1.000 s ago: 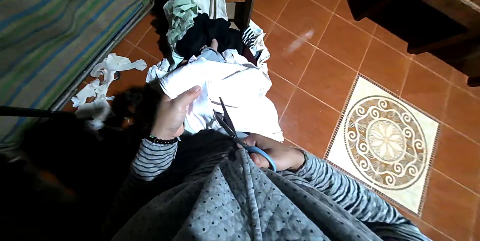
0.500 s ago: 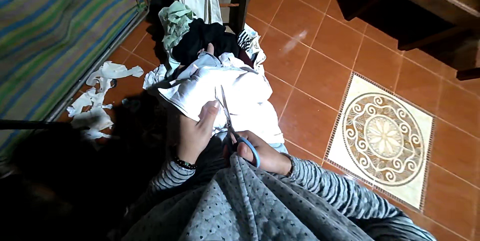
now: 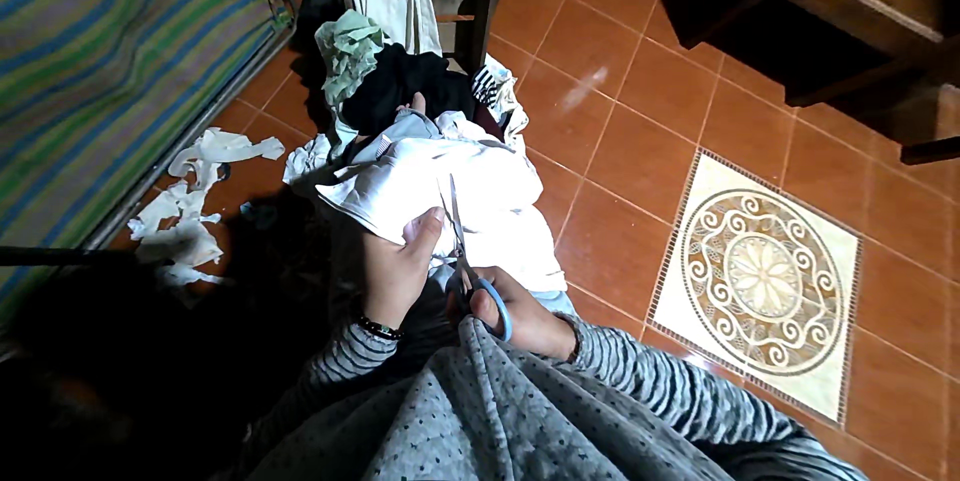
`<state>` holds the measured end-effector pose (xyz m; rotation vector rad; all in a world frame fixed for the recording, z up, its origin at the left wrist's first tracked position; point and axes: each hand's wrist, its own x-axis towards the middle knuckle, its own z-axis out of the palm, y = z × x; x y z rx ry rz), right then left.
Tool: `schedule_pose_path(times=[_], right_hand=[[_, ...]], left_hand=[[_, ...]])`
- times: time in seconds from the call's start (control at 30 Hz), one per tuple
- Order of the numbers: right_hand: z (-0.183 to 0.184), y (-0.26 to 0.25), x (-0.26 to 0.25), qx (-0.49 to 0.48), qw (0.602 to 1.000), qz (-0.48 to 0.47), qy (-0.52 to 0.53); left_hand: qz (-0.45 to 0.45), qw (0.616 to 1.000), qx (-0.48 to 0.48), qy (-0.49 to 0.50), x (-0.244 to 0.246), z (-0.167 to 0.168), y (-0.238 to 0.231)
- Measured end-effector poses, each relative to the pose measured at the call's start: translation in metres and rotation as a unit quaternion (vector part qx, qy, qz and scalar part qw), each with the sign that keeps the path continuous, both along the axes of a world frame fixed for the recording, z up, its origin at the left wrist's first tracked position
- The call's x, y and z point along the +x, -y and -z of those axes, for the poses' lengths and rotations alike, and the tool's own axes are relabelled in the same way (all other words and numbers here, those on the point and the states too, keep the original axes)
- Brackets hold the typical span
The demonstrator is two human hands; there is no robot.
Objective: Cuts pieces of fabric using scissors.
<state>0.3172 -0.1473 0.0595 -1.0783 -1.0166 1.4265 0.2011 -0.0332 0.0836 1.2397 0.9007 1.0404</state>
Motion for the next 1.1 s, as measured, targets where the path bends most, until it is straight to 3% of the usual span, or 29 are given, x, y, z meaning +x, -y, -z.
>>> schedule_pose_path(times=[0.53,0.7,1.1], right_hand=[[0.0028,-0.0010,-0.0010,0.011,1.000,0.017,-0.010],[0.0014,0.0002,-0.0013,-0.024,0.999,0.026,-0.019],[0.0051,-0.0014,-0.0001,0.008,0.999,0.029,-0.026]], left_hand=[[0.011,1.000,0.019,0.003,-0.0013,0.0033,0.0035],[0.016,0.999,0.031,-0.003,-0.0030,0.0051,0.0031],[0.033,0.999,0.032,0.012,-0.0050,0.0089,0.0082]])
